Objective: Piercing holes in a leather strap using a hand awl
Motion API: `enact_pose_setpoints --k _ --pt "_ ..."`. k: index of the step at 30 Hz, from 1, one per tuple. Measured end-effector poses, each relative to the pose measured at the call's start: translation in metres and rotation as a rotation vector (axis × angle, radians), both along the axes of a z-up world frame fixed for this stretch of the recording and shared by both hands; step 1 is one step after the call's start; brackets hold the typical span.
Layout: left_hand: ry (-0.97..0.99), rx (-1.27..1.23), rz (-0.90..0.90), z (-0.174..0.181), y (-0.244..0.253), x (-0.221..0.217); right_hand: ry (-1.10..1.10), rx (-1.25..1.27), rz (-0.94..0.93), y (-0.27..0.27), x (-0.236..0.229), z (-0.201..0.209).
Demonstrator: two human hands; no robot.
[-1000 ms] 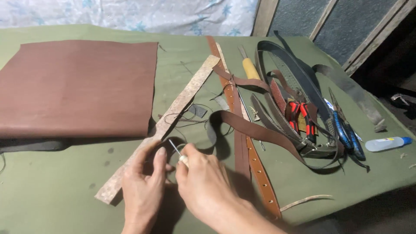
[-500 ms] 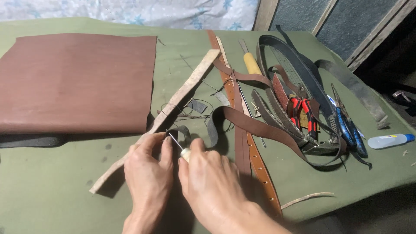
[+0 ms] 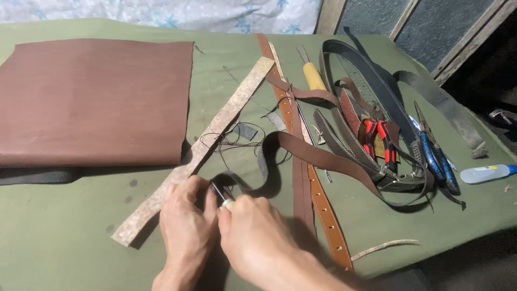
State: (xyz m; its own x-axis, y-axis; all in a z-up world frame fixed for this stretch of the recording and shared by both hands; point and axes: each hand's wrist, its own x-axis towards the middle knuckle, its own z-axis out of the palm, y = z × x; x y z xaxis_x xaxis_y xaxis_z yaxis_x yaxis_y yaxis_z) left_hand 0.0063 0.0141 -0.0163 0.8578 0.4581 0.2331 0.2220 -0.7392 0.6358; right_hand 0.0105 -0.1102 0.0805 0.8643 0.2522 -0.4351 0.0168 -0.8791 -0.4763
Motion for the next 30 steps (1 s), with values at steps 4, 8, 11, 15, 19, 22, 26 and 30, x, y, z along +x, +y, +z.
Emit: enact_pose_setpoints --k 4,8,11,15,19,22,26,30 --pt "-0.012 0.022 -0.021 -0.006 0.002 -0.002 0.309 0.057 -0.178 0.005 0.019 0.015" --pt "-0.063 0.016 -0.018 -0.012 0.005 -0.001 0.778 0.598 -0.502 0.002 0.03 -0.014" --pt "-0.052 -0.018 -0.006 -0.014 0.008 -0.001 0.521 0.345 -0.321 0.006 0.026 -0.012" --pt "-0.014 -0.049 -0.012 -0.015 0.012 0.0 -0.259 -0.13 0.186 0.004 0.015 -0.044" --pt "-0.004 -0.078 0.024 -0.016 0.013 0.001 -0.46 -0.168 0.323 0.009 0.019 -0.059" --pt "-0.013 -0.073 0.012 -0.014 0.014 0.0 0.067 0.083 -0.098 0.013 0.029 -0.043" --pt "0.017 -0.123 0.011 -0.006 0.014 0.002 1.164 1.007 -0.654 0.002 0.038 -0.054" --pt "0.052 -0.229 0.027 0.009 0.01 -0.002 0.512 0.553 -0.441 0.009 0.013 -0.02"
